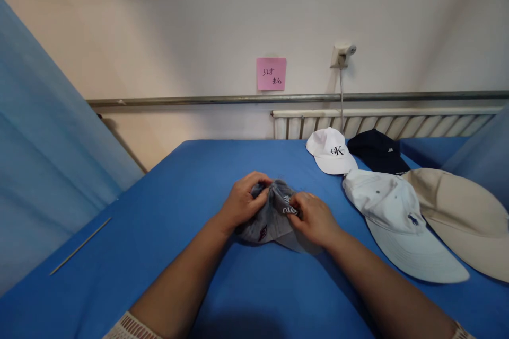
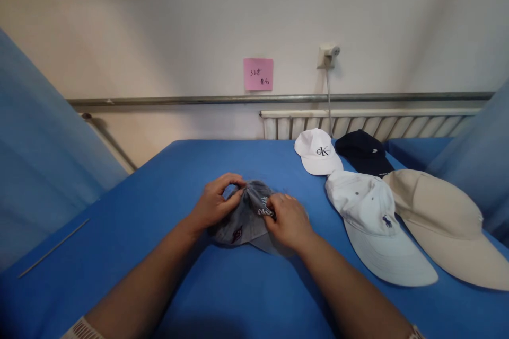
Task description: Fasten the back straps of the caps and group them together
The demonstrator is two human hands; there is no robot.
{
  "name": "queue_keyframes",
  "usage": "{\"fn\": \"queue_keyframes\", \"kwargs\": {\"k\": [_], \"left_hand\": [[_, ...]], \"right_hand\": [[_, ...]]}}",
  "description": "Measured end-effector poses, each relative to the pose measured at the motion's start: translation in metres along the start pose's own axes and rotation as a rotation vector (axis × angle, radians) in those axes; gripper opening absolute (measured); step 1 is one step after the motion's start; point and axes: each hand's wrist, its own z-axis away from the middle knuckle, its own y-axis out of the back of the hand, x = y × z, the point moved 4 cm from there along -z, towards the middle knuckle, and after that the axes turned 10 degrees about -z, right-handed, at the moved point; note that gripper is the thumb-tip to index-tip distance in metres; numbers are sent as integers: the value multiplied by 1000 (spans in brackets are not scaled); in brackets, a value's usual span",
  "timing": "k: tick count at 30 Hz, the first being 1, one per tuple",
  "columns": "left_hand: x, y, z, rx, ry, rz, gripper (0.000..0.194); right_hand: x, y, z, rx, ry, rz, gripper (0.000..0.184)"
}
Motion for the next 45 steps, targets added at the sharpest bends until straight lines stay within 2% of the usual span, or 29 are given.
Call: {"fn": "queue_keyframes", "kwargs": {"k": [3,5,8,11,13,17,21,26,28,31,32,34,36,38,41,43,45], "left_hand": [[-17,1,-1,-5,146,72,30],[-31,2,-2,-47,247,68,30],[-49,-2,1,-226,319,32,22],[-56,-13,9,-483,290,32,21],[-58,-22,14,-602,255,-29,24],[-54,-38,17,-665,155,-288,20],[-49,-48,17,-679,136,-387,15],[-54,-39,14,-549,161,-267,10],[-61,-28,9,-402,246,-86,10],[-75,-9,6,-81,459,336,19],[-78,-7,6,-31,509,436,21],[-82,-8,7,-50,544,514,22],[-84,-14,8,-132,527,482,22],[-85,-19,8,-165,496,415,20],[-82,-11,5,-16,461,242,19],[-69,2,3,108,406,98,22],[-49,10,0,91,294,-23,25]], "right_hand": [[8,5,3,21,-45,-96,7],[12,6,4,19,-81,-139,8],[14,6,6,17,-119,-157,9],[15,5,8,10,-150,-143,10],[14,4,8,-5,-143,-123,10],[12,3,7,-32,-97,-84,10],[12,3,6,-31,-83,-80,9],[13,3,7,-24,-101,-107,10],[14,3,7,-3,-118,-128,11],[17,4,7,49,-149,-154,13],[17,4,6,59,-157,-158,13],[18,4,6,66,-159,-159,14],[18,4,5,66,-151,-148,13],[18,4,5,71,-148,-139,13],[18,3,6,66,-156,-137,12],[17,3,6,60,-159,-131,12],[17,3,6,57,-160,-123,12]]}}
